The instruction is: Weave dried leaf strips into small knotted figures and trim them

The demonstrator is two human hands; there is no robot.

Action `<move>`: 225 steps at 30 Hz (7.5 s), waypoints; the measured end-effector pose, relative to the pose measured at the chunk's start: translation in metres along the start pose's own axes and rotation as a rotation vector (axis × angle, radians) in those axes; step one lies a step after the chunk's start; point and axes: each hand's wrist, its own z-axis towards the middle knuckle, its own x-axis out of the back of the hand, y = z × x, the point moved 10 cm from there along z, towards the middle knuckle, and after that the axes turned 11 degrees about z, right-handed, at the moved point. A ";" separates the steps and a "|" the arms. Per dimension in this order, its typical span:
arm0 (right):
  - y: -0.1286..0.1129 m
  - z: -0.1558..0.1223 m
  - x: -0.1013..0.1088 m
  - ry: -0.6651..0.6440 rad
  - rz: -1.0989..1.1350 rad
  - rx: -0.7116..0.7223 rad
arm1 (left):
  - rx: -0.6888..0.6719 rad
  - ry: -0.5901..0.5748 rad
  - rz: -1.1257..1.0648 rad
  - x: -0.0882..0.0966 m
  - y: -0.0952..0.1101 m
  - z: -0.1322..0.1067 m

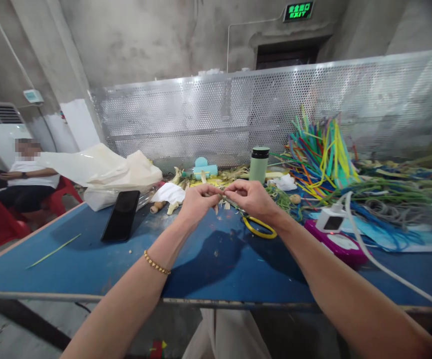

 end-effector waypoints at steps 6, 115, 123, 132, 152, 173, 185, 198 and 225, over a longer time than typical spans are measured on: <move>-0.003 0.002 -0.009 -0.039 -0.023 0.061 | -0.021 0.005 0.048 -0.001 0.003 -0.002; -0.006 0.000 0.007 0.093 -0.331 0.080 | -0.104 -0.020 -0.163 0.008 0.017 -0.001; -0.013 -0.001 0.005 0.088 -0.383 0.142 | -0.076 0.002 -0.200 0.007 0.012 0.000; -0.019 -0.002 0.007 0.111 -0.396 0.148 | -0.085 0.031 -0.183 0.008 0.016 -0.002; -0.003 0.001 -0.005 0.000 -0.139 0.011 | 0.007 -0.097 -0.256 0.000 0.008 -0.002; 0.022 -0.018 -0.037 -0.286 0.607 -0.412 | -0.199 0.025 0.268 0.001 0.017 -0.002; 0.035 -0.017 -0.040 -0.201 0.874 -0.538 | -0.211 -0.010 0.473 -0.005 0.027 -0.006; 0.027 0.003 0.019 0.003 -0.182 -0.193 | -0.050 0.121 0.183 0.022 0.005 0.005; -0.019 -0.003 -0.007 0.093 -0.090 0.171 | -0.038 -0.018 0.070 0.001 0.002 0.003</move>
